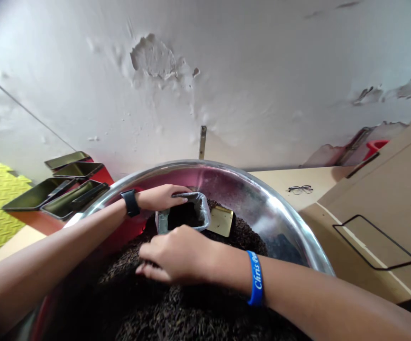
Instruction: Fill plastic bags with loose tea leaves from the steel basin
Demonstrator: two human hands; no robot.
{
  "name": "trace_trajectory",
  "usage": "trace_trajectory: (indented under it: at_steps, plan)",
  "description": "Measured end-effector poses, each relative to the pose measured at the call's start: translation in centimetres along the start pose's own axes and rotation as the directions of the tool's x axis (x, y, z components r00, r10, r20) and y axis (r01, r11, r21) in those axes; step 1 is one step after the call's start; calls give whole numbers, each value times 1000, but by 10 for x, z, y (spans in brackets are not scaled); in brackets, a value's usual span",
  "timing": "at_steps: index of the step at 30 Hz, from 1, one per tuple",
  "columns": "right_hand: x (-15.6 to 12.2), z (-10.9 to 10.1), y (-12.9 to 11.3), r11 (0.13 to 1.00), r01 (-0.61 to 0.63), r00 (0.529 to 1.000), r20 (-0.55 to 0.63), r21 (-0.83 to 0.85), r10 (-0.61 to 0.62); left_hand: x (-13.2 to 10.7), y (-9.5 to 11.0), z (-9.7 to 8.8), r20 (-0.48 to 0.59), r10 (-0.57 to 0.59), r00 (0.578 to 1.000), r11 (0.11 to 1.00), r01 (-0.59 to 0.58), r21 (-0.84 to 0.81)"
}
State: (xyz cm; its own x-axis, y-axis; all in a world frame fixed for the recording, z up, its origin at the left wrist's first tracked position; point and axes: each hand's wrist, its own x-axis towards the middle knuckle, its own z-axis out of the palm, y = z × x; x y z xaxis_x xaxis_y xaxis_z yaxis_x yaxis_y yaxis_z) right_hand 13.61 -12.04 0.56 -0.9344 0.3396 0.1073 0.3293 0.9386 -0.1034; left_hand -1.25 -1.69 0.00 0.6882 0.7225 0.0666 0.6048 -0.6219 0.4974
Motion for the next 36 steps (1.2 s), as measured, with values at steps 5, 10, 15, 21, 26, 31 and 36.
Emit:
trace_trajectory:
  at_steps: [5, 10, 15, 21, 26, 31, 36]
  plan:
    - [4, 5, 32, 954, -270, 958, -138, -130, 252, 2, 6, 3, 46, 20, 999, 997, -17, -69]
    - [5, 28, 50, 908, -373, 928, -53, -189, 370, 4, 6, 6, 60, 32, 998, 999, -29, -45]
    - [6, 24, 33, 926, -318, 948, -101, -202, 303, 1, 8, 6, 54, 58, 997, 998, -57, -18]
    - [1, 17, -3, 999, -25, 997, 69, 34, 23, 0, 5, 2, 45, -5, 999, 1000, 5, 19]
    - [-5, 23, -12, 985, 86, 948, 293, 151, -127, 0, 2, 0, 61, -16, 998, 1000, 15, 17]
    - [-5, 13, -19, 986, 52, 874, 471, 156, -121, -1, 3, 0, 72, -41, 997, 999, 38, 39]
    - [-2, 0, -4, 998, 13, 967, 254, 57, -27, -1, 4, 2, 75, -27, 997, 998, 22, 62]
